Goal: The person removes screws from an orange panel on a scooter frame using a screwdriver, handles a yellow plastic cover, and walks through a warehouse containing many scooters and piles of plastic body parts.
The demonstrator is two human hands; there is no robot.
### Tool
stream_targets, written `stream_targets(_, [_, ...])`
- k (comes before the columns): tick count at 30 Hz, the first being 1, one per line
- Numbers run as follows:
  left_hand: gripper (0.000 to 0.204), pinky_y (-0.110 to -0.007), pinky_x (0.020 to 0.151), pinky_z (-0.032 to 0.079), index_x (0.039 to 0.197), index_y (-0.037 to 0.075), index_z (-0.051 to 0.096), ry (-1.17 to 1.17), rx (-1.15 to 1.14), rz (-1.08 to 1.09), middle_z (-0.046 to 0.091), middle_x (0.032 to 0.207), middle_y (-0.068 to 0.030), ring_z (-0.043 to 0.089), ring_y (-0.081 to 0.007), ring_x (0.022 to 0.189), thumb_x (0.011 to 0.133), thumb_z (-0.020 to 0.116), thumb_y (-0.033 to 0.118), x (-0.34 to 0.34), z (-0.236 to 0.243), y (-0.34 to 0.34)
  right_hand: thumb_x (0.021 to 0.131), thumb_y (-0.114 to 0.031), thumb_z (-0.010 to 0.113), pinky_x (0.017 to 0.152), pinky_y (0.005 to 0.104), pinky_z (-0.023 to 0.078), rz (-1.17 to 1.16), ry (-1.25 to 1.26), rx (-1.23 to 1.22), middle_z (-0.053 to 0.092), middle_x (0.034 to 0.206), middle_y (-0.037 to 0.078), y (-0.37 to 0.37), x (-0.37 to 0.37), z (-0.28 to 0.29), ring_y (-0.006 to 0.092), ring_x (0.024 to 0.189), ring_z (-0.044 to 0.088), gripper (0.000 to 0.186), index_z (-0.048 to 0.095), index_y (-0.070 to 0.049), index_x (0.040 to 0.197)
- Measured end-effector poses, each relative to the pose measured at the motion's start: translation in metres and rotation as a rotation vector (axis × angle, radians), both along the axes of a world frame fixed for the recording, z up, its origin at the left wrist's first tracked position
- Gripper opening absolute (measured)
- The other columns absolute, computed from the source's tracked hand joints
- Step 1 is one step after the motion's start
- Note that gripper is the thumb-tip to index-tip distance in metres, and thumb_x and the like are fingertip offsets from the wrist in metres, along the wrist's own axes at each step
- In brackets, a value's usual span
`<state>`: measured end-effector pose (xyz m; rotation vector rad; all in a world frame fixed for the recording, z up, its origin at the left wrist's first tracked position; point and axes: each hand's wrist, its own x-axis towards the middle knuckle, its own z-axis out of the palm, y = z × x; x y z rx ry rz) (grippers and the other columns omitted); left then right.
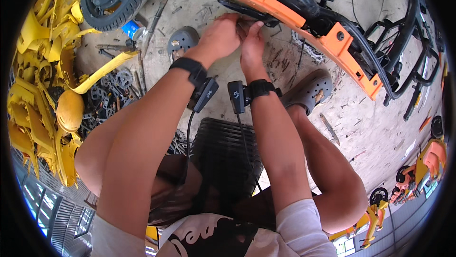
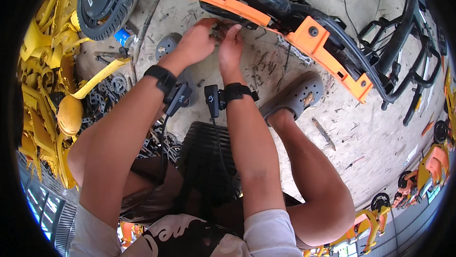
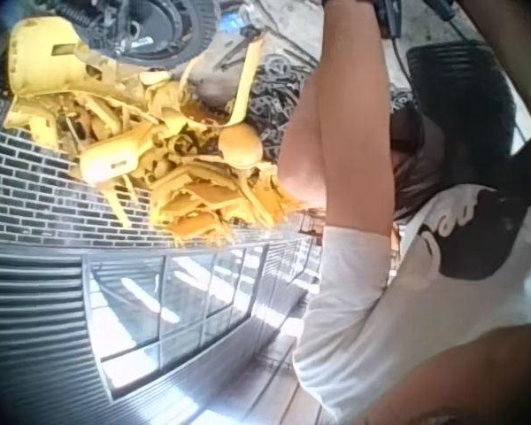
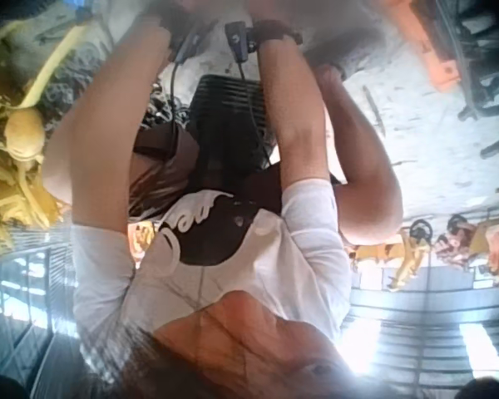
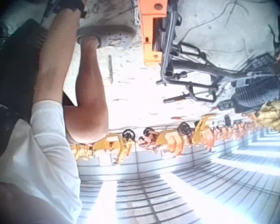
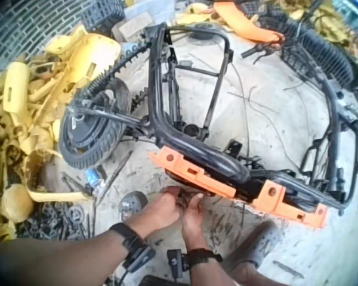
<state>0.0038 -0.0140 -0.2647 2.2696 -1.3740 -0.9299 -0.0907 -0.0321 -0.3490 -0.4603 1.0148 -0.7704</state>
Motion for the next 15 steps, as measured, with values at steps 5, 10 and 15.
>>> stream_targets(5, [0.020, -0.049, 0.090, 0.045, 0.106, 0.005, 0.056, 0.030, -0.128, 0.000, 0.059, 0.112, -0.0174, 0.055, -0.0417, 0.107, 0.090, 0.053, 0.015, -0.010, -0.043, -0.010, 0.101, -0.044, 0.046, 0.082, 0.0300, 0.050, 0.150, 0.326, 0.005, 0.066, 0.108, 0.006, -0.015, -0.021, 0.022, 0.0138, 0.095, 0.060, 0.047, 0.062, -0.003, 0.119])
stream_targets(10, [0.023, -0.047, 0.085, 0.048, 0.104, 0.005, 0.059, 0.096, -0.309, -0.131, 0.060, 0.105, -0.0205, 0.056, -0.0417, 0.103, 0.097, 0.051, 0.025, 0.003, -0.070, -0.008, 0.096, -0.026, 0.057, 0.076, 0.0321, 0.052, 0.217, 0.360, 0.177, 0.064, 0.105, 0.011, -0.014, -0.047, 0.131, 0.0165, 0.094, 0.062, 0.042, 0.054, 0.002, 0.127])
stream_targets(15, [0.029, -0.046, 0.084, 0.047, 0.105, -0.001, 0.056, 0.086, -0.332, -0.127, 0.057, 0.101, -0.0224, 0.054, -0.0433, 0.094, 0.099, 0.050, 0.026, 0.004, -0.078, -0.003, 0.095, -0.012, 0.055, 0.087, 0.0335, 0.046, 0.215, 0.990, -1.188, 0.066, 0.102, 0.011, -0.074, -0.079, 0.233, 0.0210, 0.094, 0.059, 0.027, 0.059, 0.003, 0.118])
